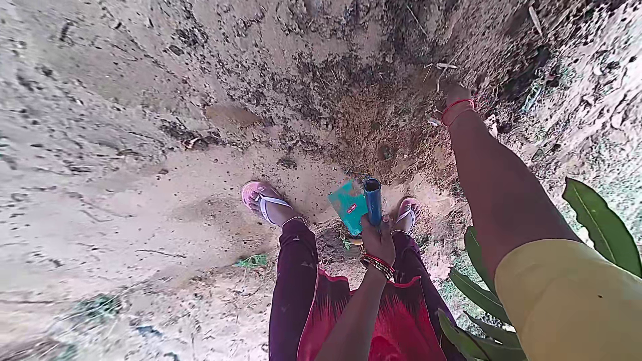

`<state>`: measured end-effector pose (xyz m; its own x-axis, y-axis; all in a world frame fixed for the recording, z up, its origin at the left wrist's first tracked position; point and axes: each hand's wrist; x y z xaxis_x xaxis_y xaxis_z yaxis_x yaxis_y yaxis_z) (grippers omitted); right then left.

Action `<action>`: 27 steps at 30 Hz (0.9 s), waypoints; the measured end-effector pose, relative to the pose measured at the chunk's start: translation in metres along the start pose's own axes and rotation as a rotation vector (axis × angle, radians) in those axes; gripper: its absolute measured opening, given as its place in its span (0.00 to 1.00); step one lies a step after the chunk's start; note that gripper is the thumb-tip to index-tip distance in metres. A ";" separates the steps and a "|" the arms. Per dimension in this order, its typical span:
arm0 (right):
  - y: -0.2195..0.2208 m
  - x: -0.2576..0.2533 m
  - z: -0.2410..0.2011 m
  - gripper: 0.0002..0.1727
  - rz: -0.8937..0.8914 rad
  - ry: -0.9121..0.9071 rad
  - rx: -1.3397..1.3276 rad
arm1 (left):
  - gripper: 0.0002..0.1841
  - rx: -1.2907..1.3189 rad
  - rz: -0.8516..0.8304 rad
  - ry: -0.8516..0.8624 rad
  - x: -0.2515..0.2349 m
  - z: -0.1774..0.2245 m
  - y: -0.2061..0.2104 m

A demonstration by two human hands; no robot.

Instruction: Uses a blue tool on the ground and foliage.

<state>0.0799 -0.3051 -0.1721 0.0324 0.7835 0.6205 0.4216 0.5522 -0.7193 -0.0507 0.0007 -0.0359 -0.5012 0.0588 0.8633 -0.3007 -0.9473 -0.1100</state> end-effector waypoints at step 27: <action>-0.117 0.159 0.107 0.24 -0.426 -0.453 1.010 | 0.24 0.030 0.110 -0.073 -0.015 0.023 -0.004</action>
<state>-0.0610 -0.2149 -0.0223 -0.3467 0.3997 0.8485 -0.5920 0.6085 -0.5285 -0.0235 -0.0033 -0.0369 -0.4692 -0.0679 0.8805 -0.2219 -0.9560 -0.1920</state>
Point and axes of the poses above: each hand's wrist, its own x-axis away from the middle knuckle, its own y-axis out of the palm, z = x × y, and after that the axes turned 1 degree about -y, right-handed
